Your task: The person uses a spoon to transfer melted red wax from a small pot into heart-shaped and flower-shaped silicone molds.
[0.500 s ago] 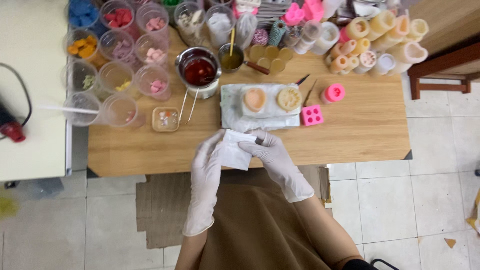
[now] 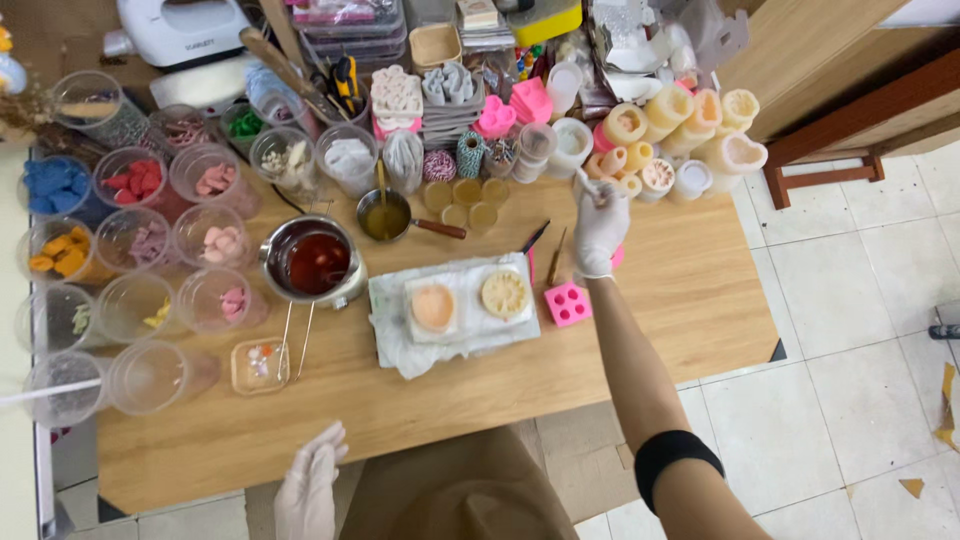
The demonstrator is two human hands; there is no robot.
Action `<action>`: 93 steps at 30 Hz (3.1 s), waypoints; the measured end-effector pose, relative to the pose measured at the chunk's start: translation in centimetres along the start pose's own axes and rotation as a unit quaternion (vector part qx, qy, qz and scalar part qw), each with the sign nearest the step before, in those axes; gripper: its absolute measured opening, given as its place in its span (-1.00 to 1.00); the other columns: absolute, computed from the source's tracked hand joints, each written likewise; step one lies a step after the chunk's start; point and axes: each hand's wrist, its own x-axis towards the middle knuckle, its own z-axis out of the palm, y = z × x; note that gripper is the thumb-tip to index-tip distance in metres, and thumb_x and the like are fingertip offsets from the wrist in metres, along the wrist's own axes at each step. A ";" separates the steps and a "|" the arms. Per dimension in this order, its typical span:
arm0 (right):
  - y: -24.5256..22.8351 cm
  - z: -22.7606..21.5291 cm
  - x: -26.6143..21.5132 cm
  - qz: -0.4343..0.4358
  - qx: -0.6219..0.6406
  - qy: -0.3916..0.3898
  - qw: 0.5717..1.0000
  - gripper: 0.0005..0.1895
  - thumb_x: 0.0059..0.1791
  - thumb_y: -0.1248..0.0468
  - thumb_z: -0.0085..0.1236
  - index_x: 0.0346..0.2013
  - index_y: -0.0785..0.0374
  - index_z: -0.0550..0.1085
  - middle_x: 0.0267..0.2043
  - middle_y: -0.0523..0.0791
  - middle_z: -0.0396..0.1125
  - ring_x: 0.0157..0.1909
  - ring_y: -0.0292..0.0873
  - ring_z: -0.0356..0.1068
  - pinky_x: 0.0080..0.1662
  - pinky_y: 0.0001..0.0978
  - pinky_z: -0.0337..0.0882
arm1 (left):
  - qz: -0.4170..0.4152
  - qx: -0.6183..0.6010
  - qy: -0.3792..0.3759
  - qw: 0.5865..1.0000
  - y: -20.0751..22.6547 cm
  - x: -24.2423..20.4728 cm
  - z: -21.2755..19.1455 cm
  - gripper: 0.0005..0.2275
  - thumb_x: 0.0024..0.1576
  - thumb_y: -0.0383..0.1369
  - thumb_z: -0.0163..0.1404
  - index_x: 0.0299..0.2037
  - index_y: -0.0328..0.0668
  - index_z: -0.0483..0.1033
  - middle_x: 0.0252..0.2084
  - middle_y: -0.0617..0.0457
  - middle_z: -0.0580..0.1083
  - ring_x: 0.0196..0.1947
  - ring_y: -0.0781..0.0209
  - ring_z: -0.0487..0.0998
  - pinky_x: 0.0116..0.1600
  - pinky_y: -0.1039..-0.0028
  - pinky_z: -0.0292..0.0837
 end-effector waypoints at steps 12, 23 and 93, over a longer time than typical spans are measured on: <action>7.9 8.5 -2.9 -0.064 -0.291 -0.220 0.929 -0.82 -0.15 0.13 0.26 -0.26 -0.03 0.64 -0.21 -0.06 0.45 -0.14 0.06 0.45 -0.10 -0.02 0.42 | 0.086 -0.009 -0.035 0.996 0.7 -0.1 11.3 -0.78 0.27 -0.43 -0.05 0.03 -0.31 0.59 0.07 -0.16 0.60 0.06 0.12 0.63 0.20 0.34 0.50; 8.0 7.5 -2.7 -0.204 -0.254 -0.253 0.911 -0.67 -0.12 0.08 0.26 -0.07 -0.03 0.58 -0.02 -0.12 0.46 0.01 -0.01 0.43 0.05 0.01 0.34 | 0.015 0.225 -0.146 0.963 15.6 -3.8 16.2 -0.79 0.20 -0.35 0.01 0.02 0.04 0.56 -0.03 0.19 0.60 -0.13 0.34 0.64 0.04 0.52 0.50; -30.7 0.8 -15.8 -0.069 0.013 -0.450 0.890 -0.62 0.03 0.07 0.27 -0.10 0.35 0.52 -0.29 0.03 0.52 -0.23 -0.06 0.53 -0.14 -0.22 0.50 | 0.281 0.282 0.170 0.901 16.9 2.6 6.1 -0.62 0.23 -0.23 0.05 0.19 -0.20 0.35 -0.05 -0.20 0.47 -0.04 -0.15 0.52 0.05 0.11 0.43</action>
